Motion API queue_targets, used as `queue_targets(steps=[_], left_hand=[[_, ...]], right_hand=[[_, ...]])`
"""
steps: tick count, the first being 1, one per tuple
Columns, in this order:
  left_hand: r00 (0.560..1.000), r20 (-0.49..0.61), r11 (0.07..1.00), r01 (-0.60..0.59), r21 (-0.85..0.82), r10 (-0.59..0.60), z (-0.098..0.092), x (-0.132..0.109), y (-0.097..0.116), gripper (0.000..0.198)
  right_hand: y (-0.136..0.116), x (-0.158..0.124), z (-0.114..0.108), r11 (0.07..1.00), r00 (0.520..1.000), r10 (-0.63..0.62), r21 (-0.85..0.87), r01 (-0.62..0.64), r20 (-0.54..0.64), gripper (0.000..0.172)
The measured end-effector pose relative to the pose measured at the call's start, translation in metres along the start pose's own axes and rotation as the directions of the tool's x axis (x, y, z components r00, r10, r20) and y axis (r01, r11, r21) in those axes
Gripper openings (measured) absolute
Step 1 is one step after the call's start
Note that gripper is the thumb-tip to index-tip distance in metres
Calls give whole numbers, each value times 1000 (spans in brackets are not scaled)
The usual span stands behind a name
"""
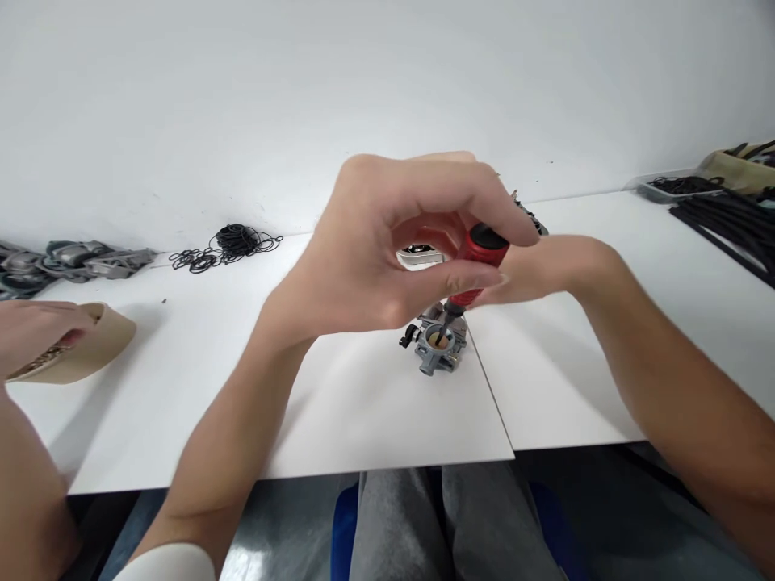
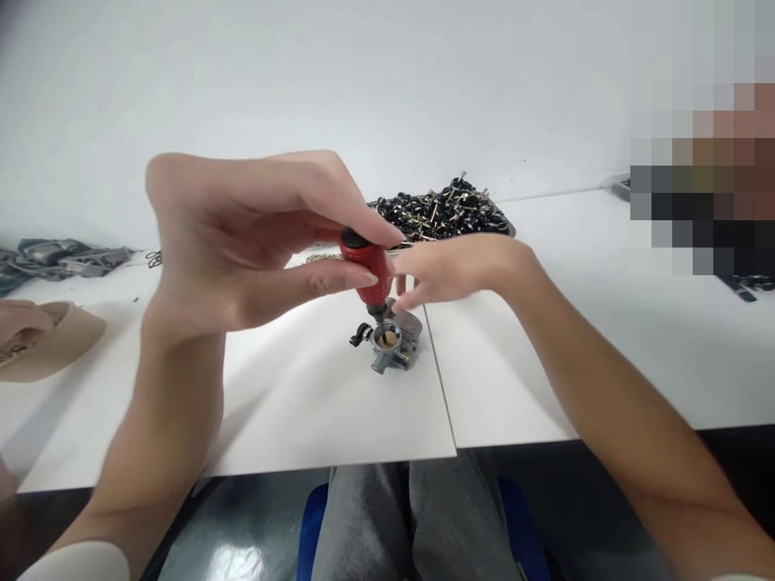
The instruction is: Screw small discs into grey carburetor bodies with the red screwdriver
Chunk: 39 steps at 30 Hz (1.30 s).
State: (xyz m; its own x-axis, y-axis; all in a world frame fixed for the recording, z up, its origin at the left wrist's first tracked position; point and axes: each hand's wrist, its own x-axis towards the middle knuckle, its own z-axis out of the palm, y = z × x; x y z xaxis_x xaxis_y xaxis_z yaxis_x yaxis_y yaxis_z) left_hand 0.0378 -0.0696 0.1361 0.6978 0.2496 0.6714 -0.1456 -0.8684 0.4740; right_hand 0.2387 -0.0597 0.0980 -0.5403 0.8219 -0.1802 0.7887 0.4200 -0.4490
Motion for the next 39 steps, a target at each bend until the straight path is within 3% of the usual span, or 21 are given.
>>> queue_targets(steps=[2,4,7,11,15,18,21,23,28,30,32,37,39], left_hand=[[1000,20,1000,-7,0,7,-1,0,-1,22],[999,15,998,-46,41,45,1,0,-1,21],[990,-23,978,-133,159,138,4,-1,0,14],[984,-78,967,-139,216,159,8,-1,-2,13],[994,-99,989,-39,142,53,7,2,-4,19],[981,-148,990,132,49,-124,3,2,0,21],[888,-270,928,359,-95,-372,0,0,6,43],[842,-287,890,426,-166,-457,0,-2,8,44],[912,-156,918,352,-184,-380,6,-2,2,5],[922,-120,911,332,-246,-369,10,-1,0,14],[905,-137,881,343,-325,-403,15,1,-1,21],[791,-312,799,333,-501,-526,35,3,-2,12],[771,-358,798,305,-519,-527,42,4,-4,10]], right_hand=[[2,-13,10,999,993,37,2,-38,112,44],[-1,-22,28,989,979,146,-3,-147,142,57],[-14,-25,58,971,965,235,10,-238,112,67],[-31,-15,80,980,983,185,65,-186,19,66],[-28,-5,88,981,980,171,104,-161,-97,62],[-16,0,97,978,974,142,175,-111,-176,54],[-5,5,105,968,962,137,239,-80,-235,57],[-2,9,109,967,950,134,247,-63,-283,63],[0,18,115,977,923,66,214,18,-378,58],[1,22,119,980,918,52,199,30,-394,55],[4,26,124,982,899,16,178,69,-437,51],[13,39,138,984,808,-89,73,161,-583,47],[14,42,142,985,785,-106,45,169,-611,45]])
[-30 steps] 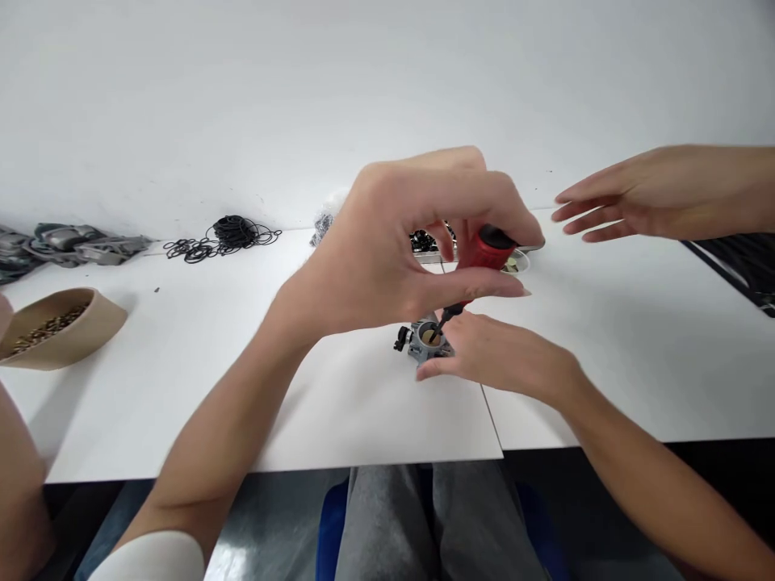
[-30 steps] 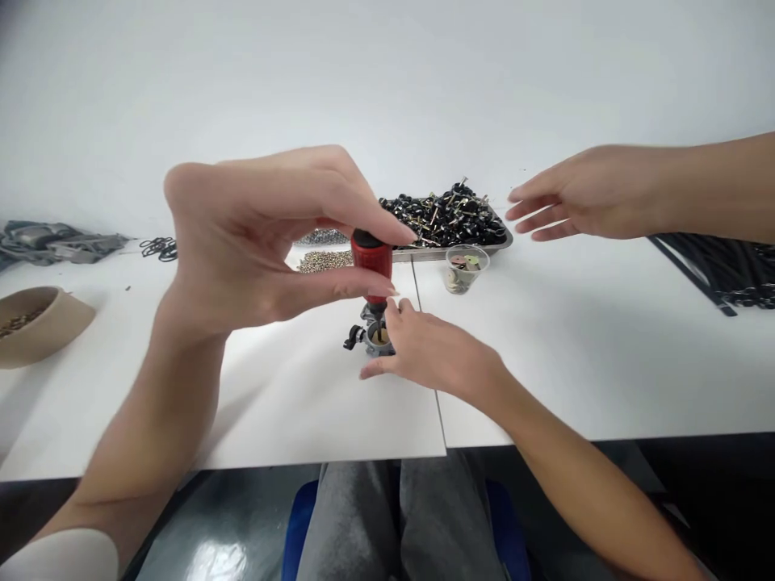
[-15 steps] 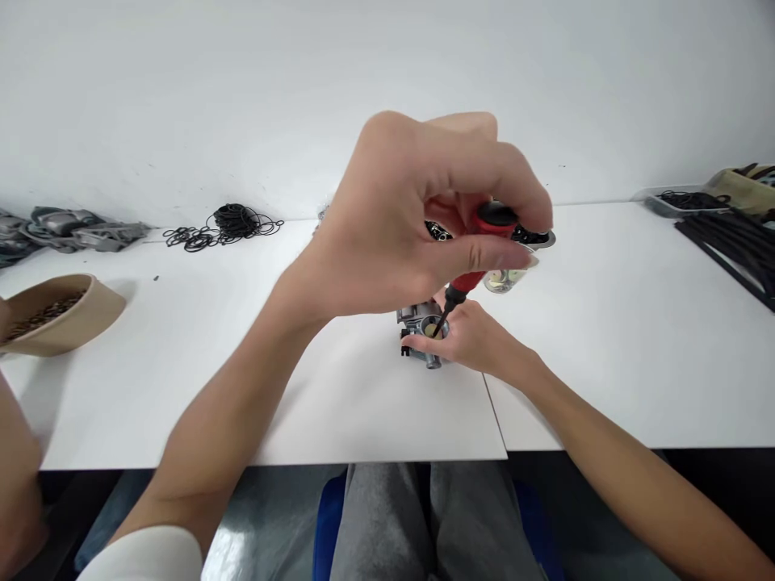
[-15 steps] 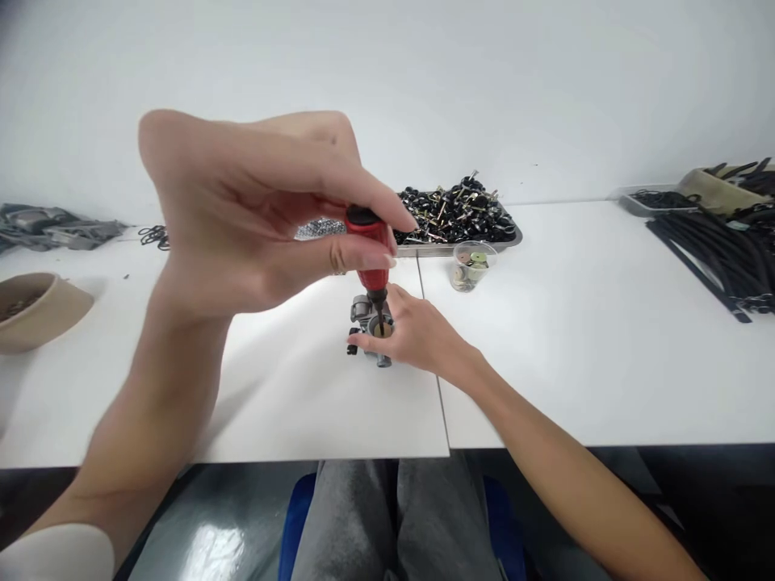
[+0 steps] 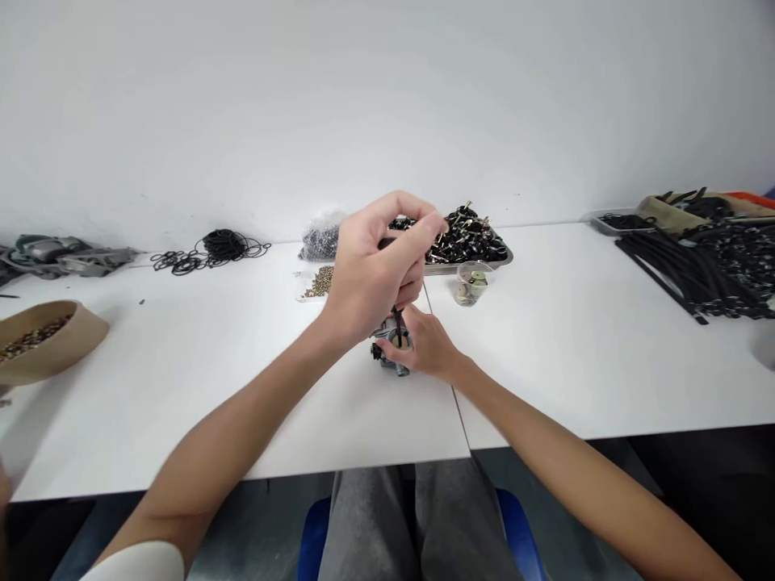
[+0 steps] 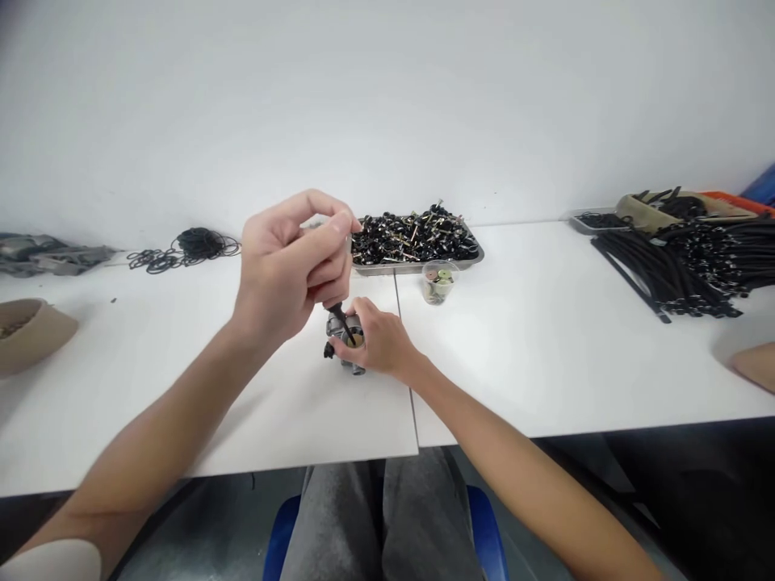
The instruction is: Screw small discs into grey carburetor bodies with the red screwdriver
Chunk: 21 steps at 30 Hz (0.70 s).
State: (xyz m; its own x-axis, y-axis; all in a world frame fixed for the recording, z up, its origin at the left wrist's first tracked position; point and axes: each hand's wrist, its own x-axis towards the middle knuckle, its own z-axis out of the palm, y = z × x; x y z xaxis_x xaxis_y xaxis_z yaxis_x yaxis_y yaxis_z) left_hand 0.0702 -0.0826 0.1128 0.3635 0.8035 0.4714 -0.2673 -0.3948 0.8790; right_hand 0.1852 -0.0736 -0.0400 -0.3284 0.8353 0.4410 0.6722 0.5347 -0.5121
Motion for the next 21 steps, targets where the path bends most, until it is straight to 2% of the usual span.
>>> queue_targets(steps=[3,6,8,10,14,16,17,19,21], left_hand=[[999,35,999,-30,-32,31,4,1,-6,10],[975,221,998,44,-51,-32,4,5,-6,12],[924,368,991,127,-50,-100,3,8,-5,13],[856,495,977,205,-55,-151,0,13,-3,13],[675,718,930,351,-111,-169,-10,28,-9,14],[581,799,902,414,-125,-156,-15,36,-16,21],[549,822,888,442,-128,-155,-17,39,-20,24],[528,834,863,484,-143,-157,-20,43,-26,27],[540,826,854,496,-159,-161,-21,45,-30,27]], right_hand=[[0,1,2,1000,1000,10,-9,-10,1,45],[-2,2,0,999,999,35,-18,-35,22,47],[-3,2,-1,999,999,44,-30,-43,32,49],[-3,2,-1,999,998,40,-33,-39,44,49],[-1,2,2,999,999,29,-14,-29,31,52],[0,2,5,999,999,42,-3,-42,5,49],[1,2,7,999,999,51,5,-51,-8,47],[1,2,9,998,997,68,19,-68,-32,43],[1,2,12,997,996,74,30,-73,-55,41]])
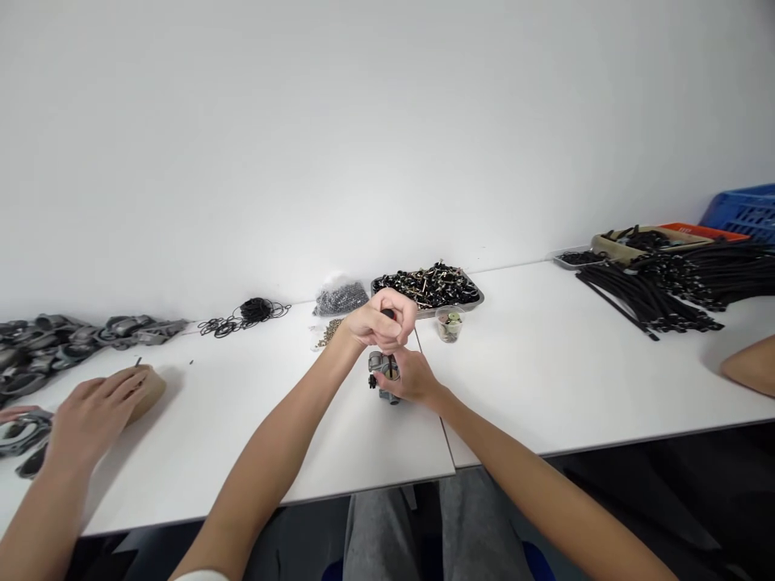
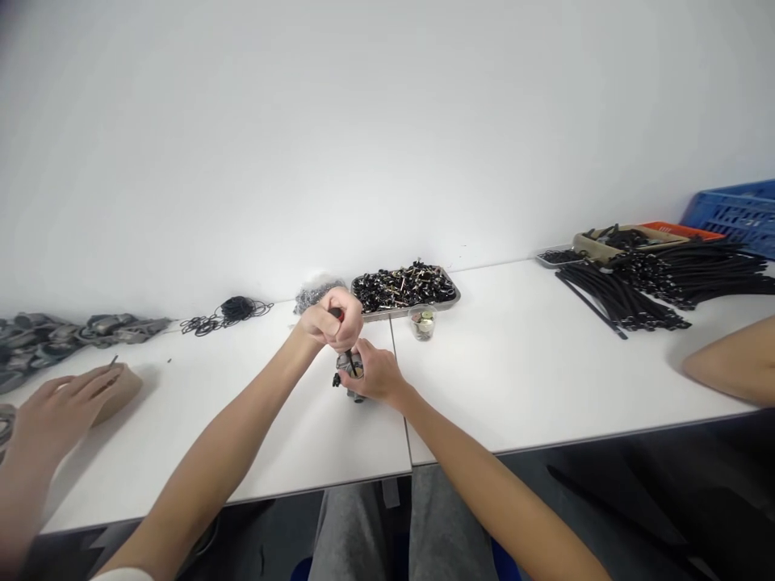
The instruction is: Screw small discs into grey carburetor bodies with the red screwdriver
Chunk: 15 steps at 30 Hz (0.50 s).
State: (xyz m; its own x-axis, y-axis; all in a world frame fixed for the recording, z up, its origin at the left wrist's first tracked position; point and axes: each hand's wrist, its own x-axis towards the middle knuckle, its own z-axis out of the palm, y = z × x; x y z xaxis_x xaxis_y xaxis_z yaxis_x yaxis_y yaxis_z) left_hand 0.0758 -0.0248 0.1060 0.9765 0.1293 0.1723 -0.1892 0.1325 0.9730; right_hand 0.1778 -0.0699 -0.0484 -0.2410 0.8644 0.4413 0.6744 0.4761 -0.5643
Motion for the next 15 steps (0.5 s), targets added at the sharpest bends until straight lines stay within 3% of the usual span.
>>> queue_targets(steps=[5,10,13,15], left_hand=[[992,-123,999,33,23,-30,-4,-1,-3,40],[938,-345,999,-14,30,23,0,-2,-3,44],[848,-517,993,-109,48,118,12,-5,-5,40],[730,-650,975,-205,83,209,21,-13,-8,31]], right_hand=[[-1,0,1,999,999,-12,35,14,-40,38],[-3,-2,-1,996,997,-48,69,52,-57,34],[-6,-3,-3,995,996,-63,75,67,-63,32],[-8,-4,-4,995,995,-70,73,75,-68,31]])
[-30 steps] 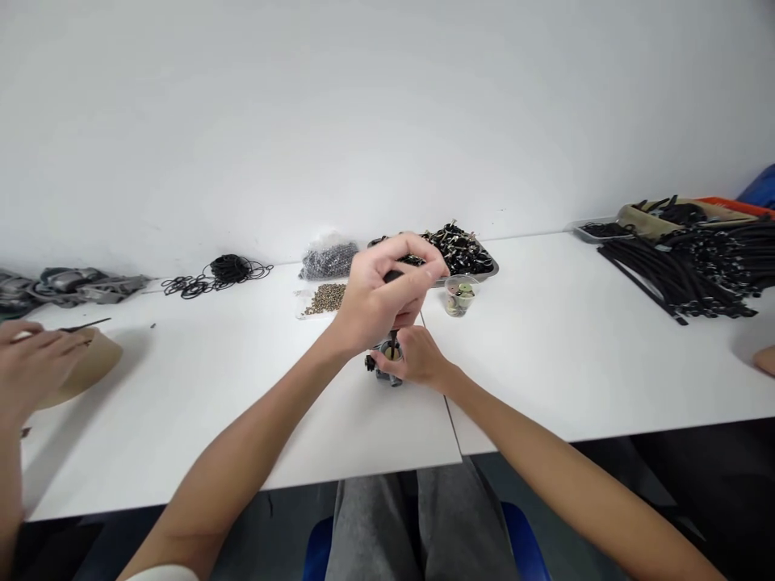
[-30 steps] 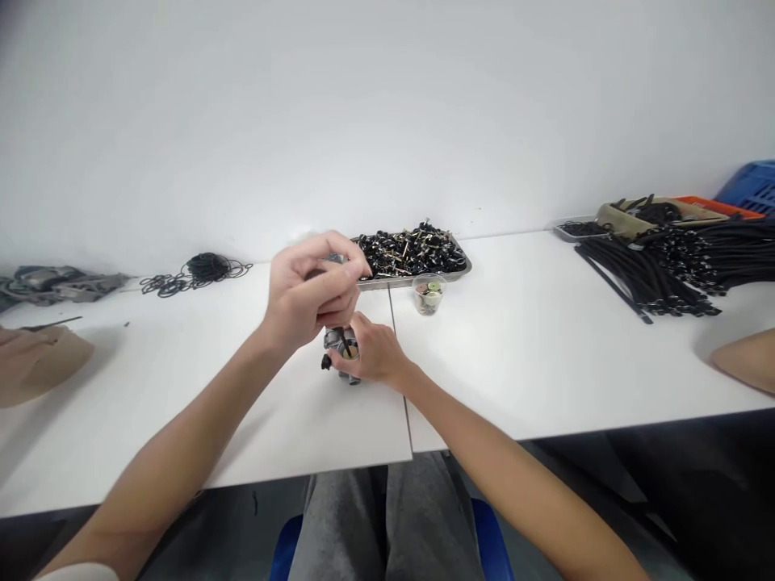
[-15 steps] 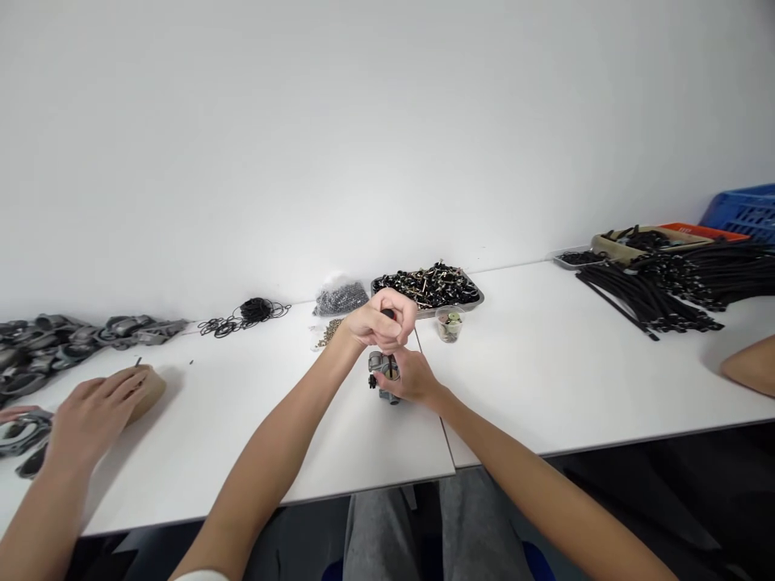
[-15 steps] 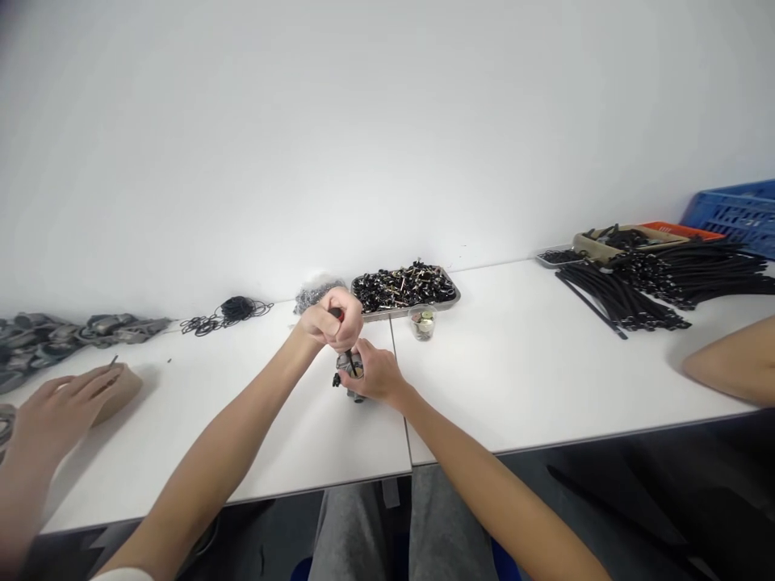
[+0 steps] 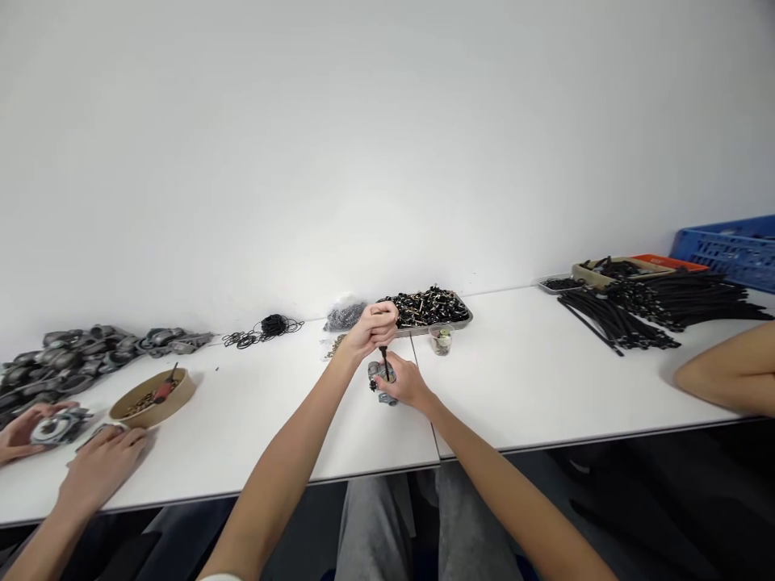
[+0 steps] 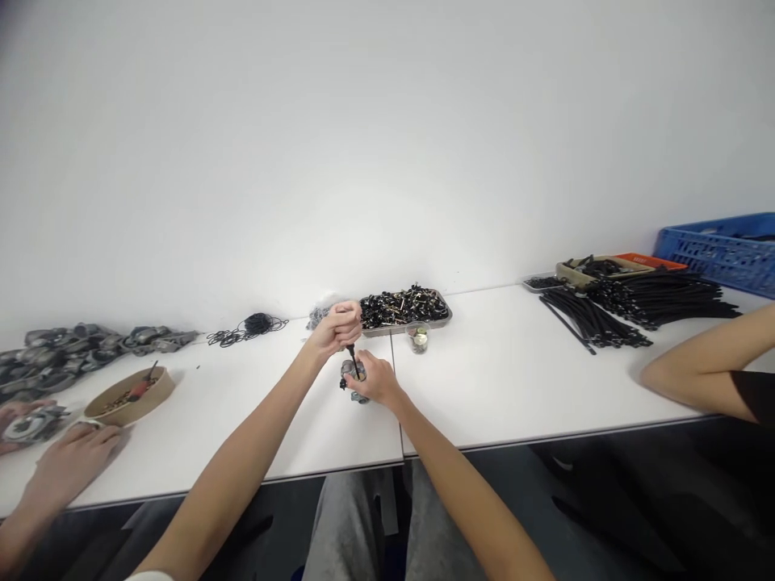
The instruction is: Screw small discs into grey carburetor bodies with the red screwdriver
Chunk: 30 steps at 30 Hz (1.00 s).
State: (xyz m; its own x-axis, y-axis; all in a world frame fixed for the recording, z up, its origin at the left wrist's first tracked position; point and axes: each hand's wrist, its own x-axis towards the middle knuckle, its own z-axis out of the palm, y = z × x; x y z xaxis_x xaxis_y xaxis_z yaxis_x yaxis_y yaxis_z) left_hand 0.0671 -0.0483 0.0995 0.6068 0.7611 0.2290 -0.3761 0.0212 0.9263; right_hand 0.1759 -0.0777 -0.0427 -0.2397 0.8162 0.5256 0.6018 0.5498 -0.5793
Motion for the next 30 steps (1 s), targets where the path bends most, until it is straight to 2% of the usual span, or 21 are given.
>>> queue_targets(steps=[1,3,5,7,10,12,15,18,21,24,27,30], left_hand=[[994,-98,998,-57,-17,55,-2,-7,0,25],[942,-300,984,-175,-44,154,-14,-20,0,17],[857,-474,961,-268,-71,203,-38,-32,2,14],[754,-621,933,-347,-99,215,-68,-42,4,23],[623,-761,899,-419,-128,182,-113,-52,1,30],[583,-800,887,-434,-158,142,-135,-58,-8,28],[583,-807,872,-438,-217,92,-157,-64,-28,21],[622,-781,858,-425,-288,46,-168,-67,-45,19],[655,-756,845,-406,-348,4,-176,-68,-55,17],[661,-749,834,-393,-387,-36,-182,-67,-59,18],[658,-750,828,-381,-412,-70,-186,-67,-61,18],[643,-760,818,-386,-426,-92,-189,-67,-61,18]], right_hand=[[-1,0,0,1000,1000,-4,0,4,-2,30],[-2,0,-1,1000,1000,-12,5,12,-6,29],[-3,-1,-1,1000,1000,-17,17,17,-11,27],[-4,-1,-2,999,1000,-19,33,20,-16,27],[-4,-2,-3,998,1000,-20,55,21,-17,27],[-3,-1,-4,997,1000,-19,69,19,-10,27],[0,1,-3,997,1000,-1,83,0,7,27],[4,5,-1,996,999,29,86,-31,28,28],[7,7,0,995,997,39,85,-45,64,32],[3,3,-2,995,994,73,62,-78,80,40],[-9,-7,-8,992,992,117,-49,-115,44,43],[-28,-15,-13,971,997,72,-230,-65,22,45]])
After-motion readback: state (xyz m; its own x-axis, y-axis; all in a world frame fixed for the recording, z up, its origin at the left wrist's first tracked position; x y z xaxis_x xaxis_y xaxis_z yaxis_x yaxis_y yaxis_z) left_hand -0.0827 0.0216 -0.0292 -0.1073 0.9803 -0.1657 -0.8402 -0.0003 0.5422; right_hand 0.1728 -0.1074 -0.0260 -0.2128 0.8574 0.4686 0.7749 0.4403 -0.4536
